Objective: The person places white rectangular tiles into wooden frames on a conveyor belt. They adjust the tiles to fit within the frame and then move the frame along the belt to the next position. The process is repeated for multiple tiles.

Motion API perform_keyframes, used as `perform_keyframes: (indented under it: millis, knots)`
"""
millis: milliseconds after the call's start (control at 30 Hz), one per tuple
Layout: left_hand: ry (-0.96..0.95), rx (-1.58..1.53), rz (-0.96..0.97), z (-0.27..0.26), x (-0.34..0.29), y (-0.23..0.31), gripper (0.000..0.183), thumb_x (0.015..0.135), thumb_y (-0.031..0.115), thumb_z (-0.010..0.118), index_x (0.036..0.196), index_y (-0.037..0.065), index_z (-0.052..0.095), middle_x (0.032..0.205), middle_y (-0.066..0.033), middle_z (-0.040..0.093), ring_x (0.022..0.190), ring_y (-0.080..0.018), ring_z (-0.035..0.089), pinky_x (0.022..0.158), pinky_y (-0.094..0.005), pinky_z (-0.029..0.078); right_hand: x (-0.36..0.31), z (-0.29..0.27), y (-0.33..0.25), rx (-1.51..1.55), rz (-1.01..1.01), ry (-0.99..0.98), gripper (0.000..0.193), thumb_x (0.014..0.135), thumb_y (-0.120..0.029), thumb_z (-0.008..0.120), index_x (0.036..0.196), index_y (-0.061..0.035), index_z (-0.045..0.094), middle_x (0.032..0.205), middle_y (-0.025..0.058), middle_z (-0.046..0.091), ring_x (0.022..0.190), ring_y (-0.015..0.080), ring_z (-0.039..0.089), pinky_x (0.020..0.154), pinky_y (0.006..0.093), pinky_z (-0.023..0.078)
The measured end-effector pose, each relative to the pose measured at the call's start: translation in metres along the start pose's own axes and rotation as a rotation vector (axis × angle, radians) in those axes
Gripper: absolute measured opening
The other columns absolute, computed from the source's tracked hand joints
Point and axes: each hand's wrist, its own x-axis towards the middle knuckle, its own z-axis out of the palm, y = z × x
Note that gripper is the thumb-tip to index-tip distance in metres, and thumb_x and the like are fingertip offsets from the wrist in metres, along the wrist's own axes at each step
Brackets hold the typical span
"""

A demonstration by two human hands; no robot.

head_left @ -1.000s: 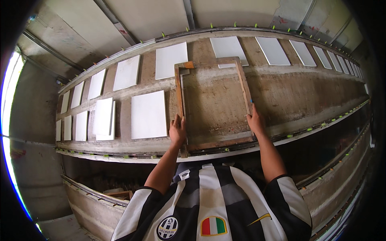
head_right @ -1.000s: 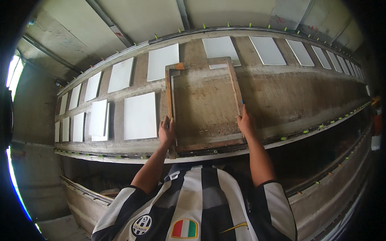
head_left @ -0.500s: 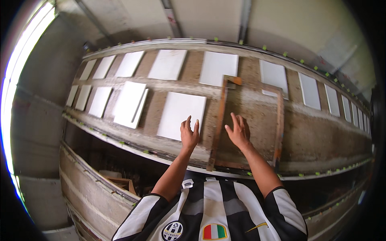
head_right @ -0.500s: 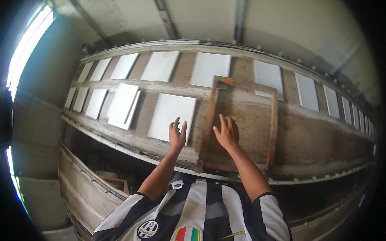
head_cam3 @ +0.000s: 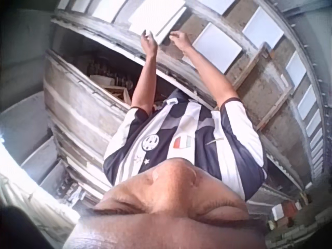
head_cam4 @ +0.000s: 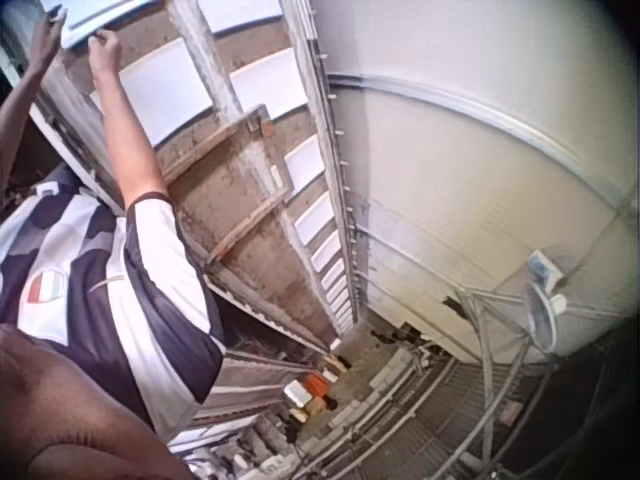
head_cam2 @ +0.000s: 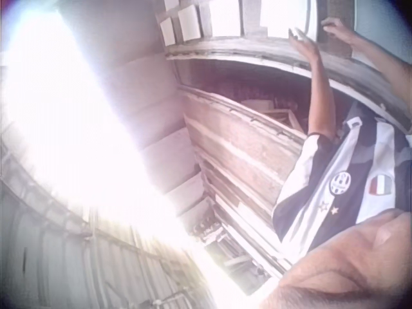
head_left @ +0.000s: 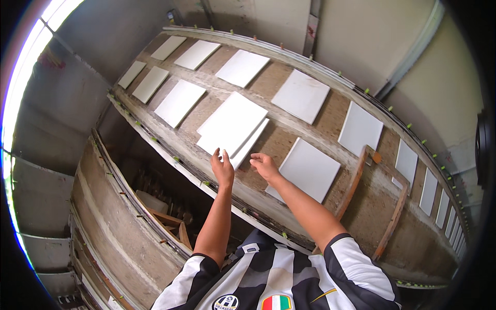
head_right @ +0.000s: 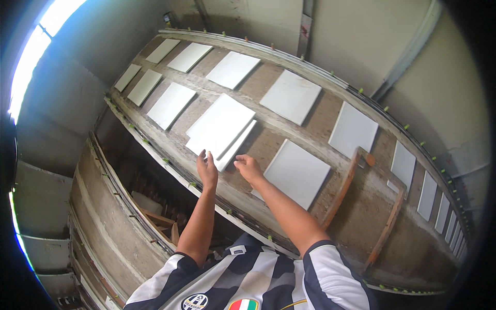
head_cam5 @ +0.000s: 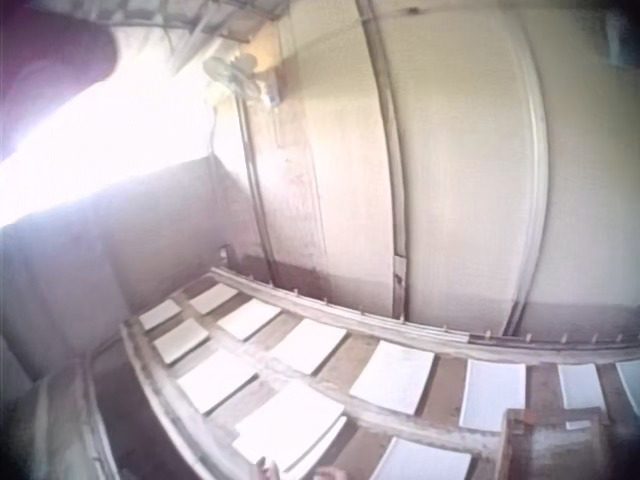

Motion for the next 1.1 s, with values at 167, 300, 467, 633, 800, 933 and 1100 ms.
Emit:
perform_keyframes:
  millis: [167, 300, 467, 633, 800, 933, 1100]
  knots:
    - [0.031, 0.391, 0.189, -0.014, 0.094, -0.024, 0.049, 0.099, 0.028, 0.063, 0.138, 0.001, 0.055, 0.144, -0.0219, 0.053, 0.135, -0.042, 0.046, 0.112, -0.0508, 0.038, 0.048, 0.059, -0.021, 0.234, 0.236, 0.095, 0.058, 0.092, -0.02, 0.071, 0.141, 0.0025, 0.049, 0.114, 0.0156, 0.065, 0.093, 0.0219, 0.066, 0.078, 0.0356, 0.056]
    - [0.002, 0.665, 0.102, -0.012, 0.148, -0.065, 0.055, 0.1, 0.034, 0.06, 0.146, 0.005, 0.051, 0.139, -0.0211, 0.058, 0.135, -0.0382, 0.047, 0.111, -0.0521, 0.037, 0.069, 0.086, -0.017, 0.262, 0.332, 0.219, 0.061, 0.093, -0.02, 0.069, 0.144, 0.0023, 0.045, 0.107, 0.0118, 0.062, 0.085, 0.0188, 0.064, 0.071, 0.0336, 0.056]
    - [-0.092, 0.434, -0.021, -0.011, 0.168, -0.061, 0.054, 0.095, 0.033, 0.07, 0.139, 0.005, 0.057, 0.11, -0.0138, 0.069, 0.106, -0.0309, 0.063, 0.096, -0.0462, 0.047, 0.08, 0.083, -0.01, 0.303, 0.378, 0.306, 0.044, 0.095, -0.02, 0.066, 0.131, -0.0001, 0.052, 0.094, 0.0065, 0.06, 0.075, 0.0164, 0.063, 0.063, 0.0316, 0.054]
    - [-0.045, -0.485, -0.193, -0.01, 0.171, -0.059, 0.041, 0.093, 0.021, 0.078, 0.126, 0.003, 0.062, 0.094, -0.004, 0.061, 0.079, -0.011, 0.061, 0.068, -0.027, 0.053, 0.072, 0.081, -0.015, 0.348, 0.33, 0.318, 0.03, 0.096, -0.022, 0.065, 0.121, -0.0058, 0.059, 0.09, 0.0044, 0.061, 0.071, 0.0152, 0.063, 0.056, 0.0307, 0.052]
    - [-0.1, -0.8, -0.231, -0.016, 0.156, -0.028, 0.034, 0.097, 0.017, 0.073, 0.125, 0.001, 0.062, 0.094, -0.0022, 0.06, 0.081, -0.0118, 0.063, 0.069, -0.0288, 0.056, 0.054, 0.06, -0.029, 0.358, 0.243, 0.317, 0.029, 0.097, -0.025, 0.066, 0.119, -0.0074, 0.061, 0.089, 0.0039, 0.062, 0.069, 0.014, 0.063, 0.055, 0.0292, 0.052]
    - [-0.123, -0.937, -0.19, -0.014, 0.134, -0.001, 0.033, 0.099, 0.015, 0.071, 0.126, -0.001, 0.064, 0.096, -0.0026, 0.062, 0.083, -0.0108, 0.065, 0.071, -0.0271, 0.056, 0.036, 0.02, -0.036, 0.059, -0.008, 0.451, 0.044, 0.092, -0.027, 0.073, 0.127, -0.006, 0.057, 0.101, 0.0088, 0.063, 0.085, 0.0199, 0.064, 0.07, 0.0381, 0.055]
    - [-0.25, -0.878, 0.013, -0.004, 0.09, 0.06, 0.036, 0.097, 0.008, 0.071, 0.13, -0.002, 0.064, 0.102, -0.0033, 0.065, 0.086, -0.0083, 0.065, 0.071, -0.0226, 0.052, -0.022, -0.057, -0.086, -0.819, -0.695, 0.841, 0.081, 0.076, -0.027, 0.087, 0.143, -0.0063, 0.046, 0.137, 0.0211, 0.052, 0.127, 0.0362, 0.051, 0.104, 0.0512, 0.042]
